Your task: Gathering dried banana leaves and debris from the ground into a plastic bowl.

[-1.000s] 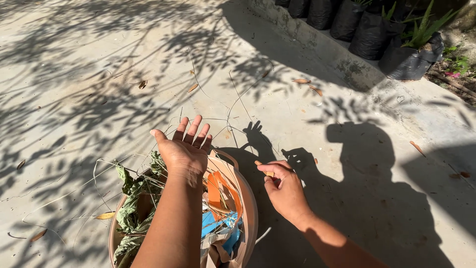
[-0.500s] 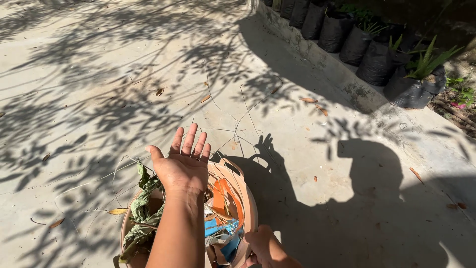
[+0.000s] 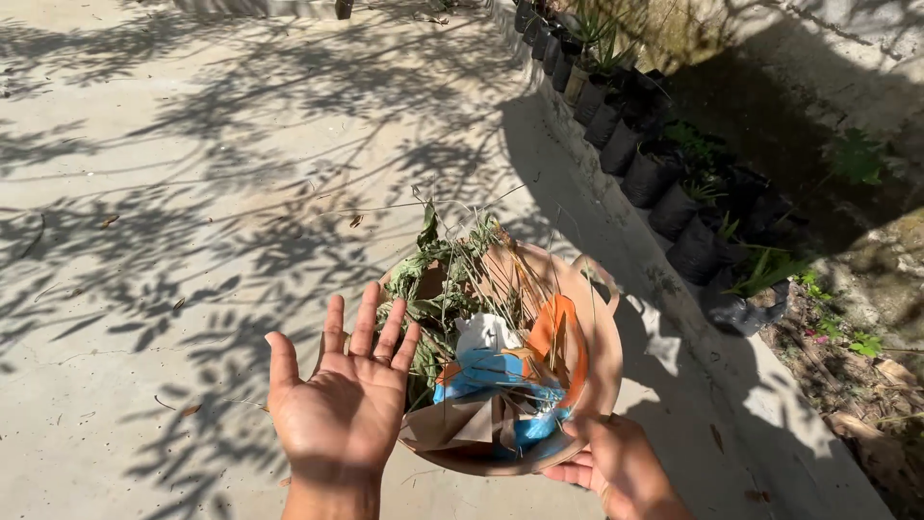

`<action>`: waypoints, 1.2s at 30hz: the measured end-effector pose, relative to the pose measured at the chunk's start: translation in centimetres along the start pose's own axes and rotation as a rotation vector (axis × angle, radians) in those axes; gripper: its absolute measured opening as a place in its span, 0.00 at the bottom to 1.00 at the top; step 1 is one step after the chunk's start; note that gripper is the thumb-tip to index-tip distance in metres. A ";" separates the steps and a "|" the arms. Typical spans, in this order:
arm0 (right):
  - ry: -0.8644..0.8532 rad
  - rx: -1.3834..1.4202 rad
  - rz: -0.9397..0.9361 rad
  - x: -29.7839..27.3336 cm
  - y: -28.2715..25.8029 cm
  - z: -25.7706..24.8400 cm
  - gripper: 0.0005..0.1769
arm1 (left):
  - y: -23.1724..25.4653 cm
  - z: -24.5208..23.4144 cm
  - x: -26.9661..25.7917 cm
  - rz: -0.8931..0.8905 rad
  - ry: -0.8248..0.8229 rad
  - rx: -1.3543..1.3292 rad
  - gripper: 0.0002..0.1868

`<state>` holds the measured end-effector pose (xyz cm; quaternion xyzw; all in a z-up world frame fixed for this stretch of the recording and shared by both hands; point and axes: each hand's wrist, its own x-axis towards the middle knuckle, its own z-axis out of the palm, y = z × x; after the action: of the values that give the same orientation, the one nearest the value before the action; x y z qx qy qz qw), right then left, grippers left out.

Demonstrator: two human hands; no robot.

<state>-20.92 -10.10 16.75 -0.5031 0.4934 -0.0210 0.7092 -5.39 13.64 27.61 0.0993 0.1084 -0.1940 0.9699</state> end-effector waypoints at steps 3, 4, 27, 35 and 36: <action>-0.018 -0.003 0.020 -3.1 -5.6 -0.7 0.20 | 2.4 6.5 -0.9 0.026 0.013 0.024 0.44; -0.050 0.029 0.049 -4.2 -7.5 -0.9 0.19 | 3.4 8.5 -1.3 0.041 0.034 0.033 0.44; -0.283 -0.069 -0.107 -30.3 -27.4 19.9 0.18 | 26.1 29.5 -7.8 0.205 -0.068 0.284 0.44; -0.299 -0.045 -0.258 -38.9 -26.6 21.7 0.16 | 34.0 24.2 -5.6 0.165 -0.221 0.332 0.40; -0.284 -0.054 -0.266 -39.9 -26.4 21.3 0.17 | 34.7 24.3 -5.8 0.165 -0.239 0.329 0.40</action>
<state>-13.64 12.67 63.37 -0.5806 0.3180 -0.0300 0.7489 7.35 41.42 57.54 0.2413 -0.0488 -0.1393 0.9592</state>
